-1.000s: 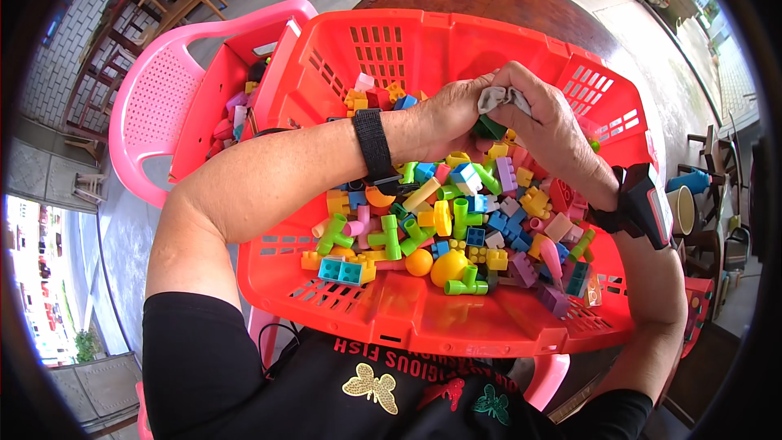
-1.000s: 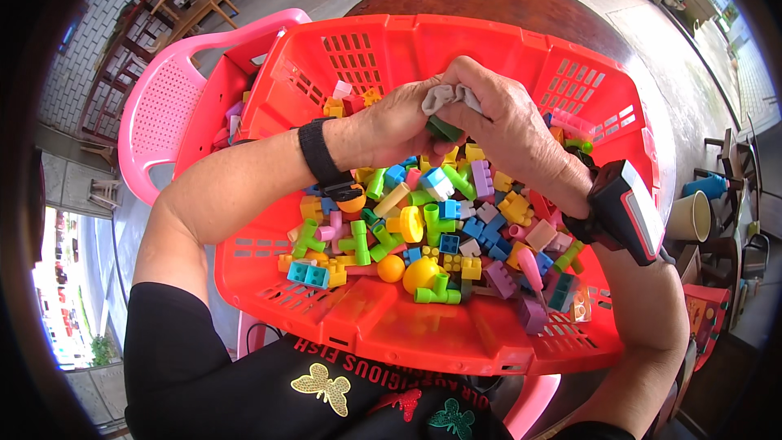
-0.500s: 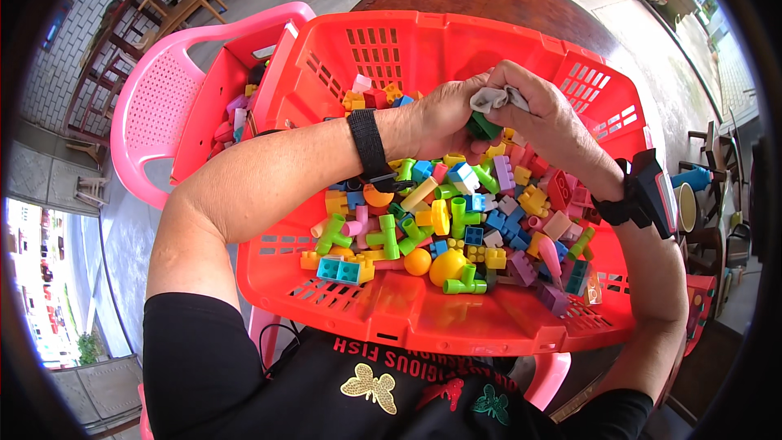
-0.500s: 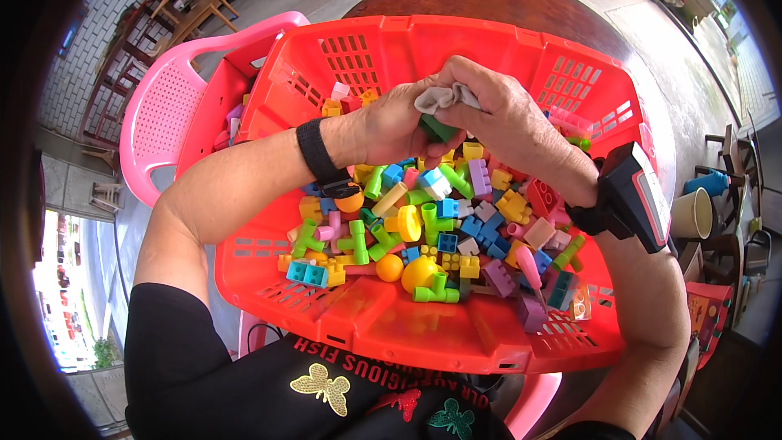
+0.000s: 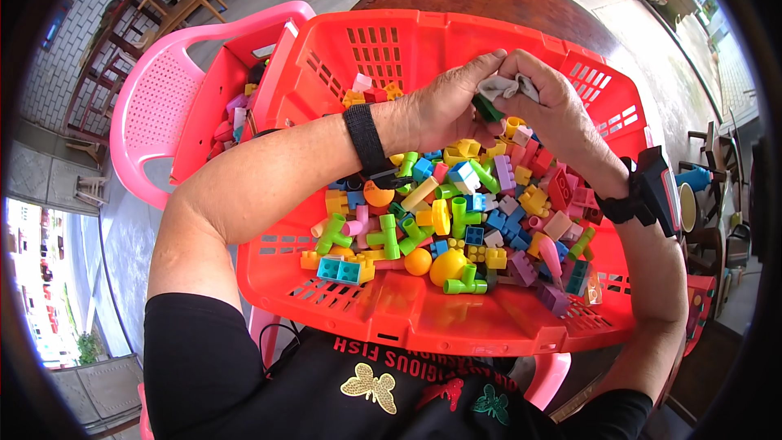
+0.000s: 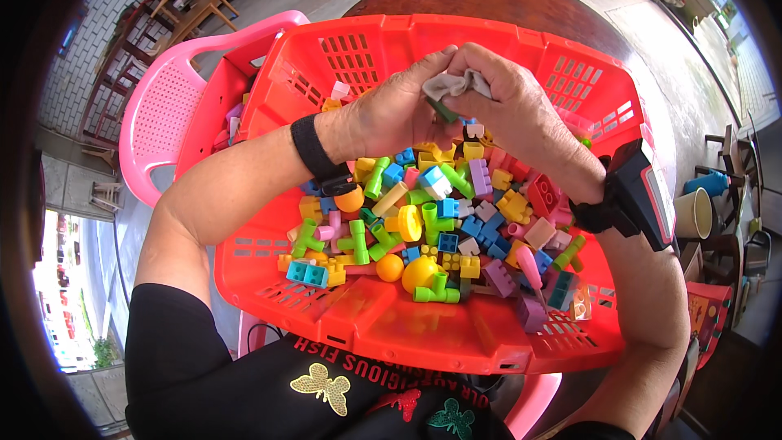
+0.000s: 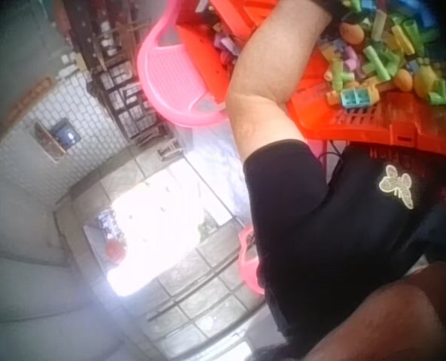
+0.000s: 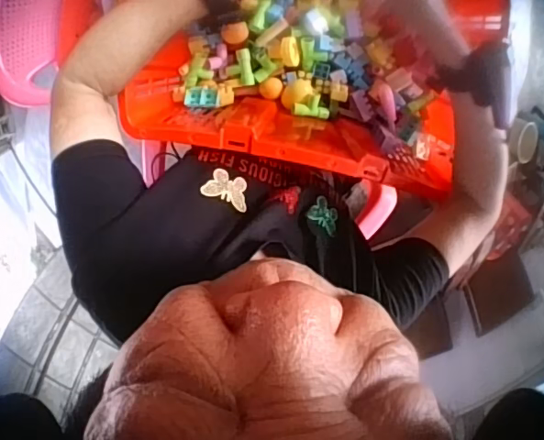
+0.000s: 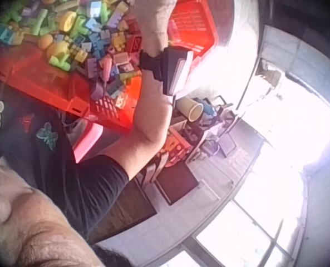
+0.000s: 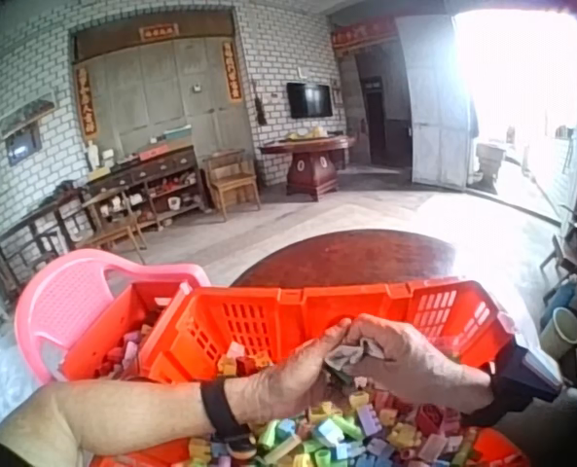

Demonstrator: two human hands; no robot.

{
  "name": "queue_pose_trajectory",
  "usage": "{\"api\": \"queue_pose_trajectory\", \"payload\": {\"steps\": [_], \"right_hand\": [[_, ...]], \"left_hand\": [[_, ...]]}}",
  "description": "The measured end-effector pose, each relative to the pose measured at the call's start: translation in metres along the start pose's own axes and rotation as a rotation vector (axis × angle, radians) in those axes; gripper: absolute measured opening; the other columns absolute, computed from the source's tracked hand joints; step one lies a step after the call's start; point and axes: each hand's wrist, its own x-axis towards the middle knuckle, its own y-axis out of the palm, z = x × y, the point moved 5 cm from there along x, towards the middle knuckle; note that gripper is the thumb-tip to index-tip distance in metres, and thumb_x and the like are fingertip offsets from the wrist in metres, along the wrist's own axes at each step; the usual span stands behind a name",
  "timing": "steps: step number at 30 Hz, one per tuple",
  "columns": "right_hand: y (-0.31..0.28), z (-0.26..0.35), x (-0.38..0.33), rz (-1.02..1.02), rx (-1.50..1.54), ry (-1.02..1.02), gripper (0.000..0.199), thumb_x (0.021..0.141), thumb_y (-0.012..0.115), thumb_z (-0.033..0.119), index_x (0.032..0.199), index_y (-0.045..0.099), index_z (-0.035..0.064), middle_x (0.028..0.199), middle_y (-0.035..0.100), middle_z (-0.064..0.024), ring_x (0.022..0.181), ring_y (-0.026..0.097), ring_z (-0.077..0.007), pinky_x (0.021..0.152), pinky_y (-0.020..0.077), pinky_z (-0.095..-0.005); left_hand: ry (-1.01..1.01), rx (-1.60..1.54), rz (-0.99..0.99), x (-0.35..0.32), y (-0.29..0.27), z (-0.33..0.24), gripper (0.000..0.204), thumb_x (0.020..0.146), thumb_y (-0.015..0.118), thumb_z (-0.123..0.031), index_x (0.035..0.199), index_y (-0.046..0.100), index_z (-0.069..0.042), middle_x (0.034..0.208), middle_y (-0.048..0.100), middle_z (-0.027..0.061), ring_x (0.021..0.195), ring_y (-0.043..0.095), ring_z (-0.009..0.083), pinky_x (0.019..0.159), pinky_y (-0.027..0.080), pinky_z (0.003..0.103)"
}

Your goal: The person is shown assembling several small toy blocks together over a red basket filled with more blocks.

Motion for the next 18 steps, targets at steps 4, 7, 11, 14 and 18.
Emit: {"api": "queue_pose_trajectory", "payload": {"steps": [4, 7, 11, 14, 18], "right_hand": [[-0.010, -0.012, 0.000, -0.095, 0.112, 0.103, 0.012, 0.083, 0.058, 0.001, 0.091, 0.050, 0.0023, 0.078, 0.056, -0.0039, 0.076, 0.054, -0.0105, 0.067, 0.0455, -0.0256], [-0.009, -0.018, -0.001, -0.085, 0.142, 0.162, 0.012, 0.084, 0.058, 0.003, 0.092, 0.050, 0.0026, 0.079, 0.056, -0.0044, 0.075, 0.054, -0.0104, 0.067, 0.0456, -0.0266], [-0.001, -0.011, -0.002, -0.061, 0.096, 0.092, 0.011, 0.086, 0.057, 0.007, 0.094, 0.050, 0.0027, 0.079, 0.057, -0.0054, 0.075, 0.054, -0.0114, 0.067, 0.0454, -0.0274], [0.000, -0.006, -0.001, -0.030, 0.099, 0.055, 0.012, 0.087, 0.057, 0.010, 0.095, 0.050, 0.0026, 0.079, 0.057, -0.0064, 0.075, 0.054, -0.0121, 0.067, 0.0454, -0.0277], [0.002, -0.007, -0.002, -0.005, 0.091, 0.081, 0.013, 0.087, 0.056, 0.010, 0.097, 0.050, 0.0023, 0.080, 0.058, -0.0074, 0.073, 0.055, -0.0119, 0.065, 0.0460, -0.0285]], "left_hand": [[0.097, 0.082, -0.018, -0.001, 0.006, -0.008, 0.040, 0.097, 0.038, -0.044, 0.108, 0.053, -0.008, 0.094, 0.058, 0.0074, 0.081, 0.063, 0.0194, 0.070, 0.053, 0.032], [0.091, 0.081, 0.012, 0.000, 0.005, -0.006, 0.035, 0.099, 0.036, -0.035, 0.108, 0.052, -0.005, 0.097, 0.059, 0.0091, 0.088, 0.064, 0.0228, 0.077, 0.054, 0.036], [0.036, -0.073, 0.028, 0.000, -0.002, -0.001, 0.040, 0.099, 0.032, -0.038, 0.108, 0.051, -0.004, 0.097, 0.059, 0.0102, 0.086, 0.063, 0.0243, 0.080, 0.054, 0.037], [0.019, -0.098, 0.004, 0.000, -0.002, -0.002, 0.044, 0.099, 0.031, -0.043, 0.107, 0.052, -0.005, 0.096, 0.059, 0.0097, 0.085, 0.063, 0.0239, 0.078, 0.055, 0.037], [0.043, 0.051, 0.102, -0.002, 0.002, -0.003, 0.050, 0.096, 0.033, -0.052, 0.105, 0.053, -0.007, 0.093, 0.060, 0.0066, 0.077, 0.061, 0.0179, 0.066, 0.053, 0.030]]}}
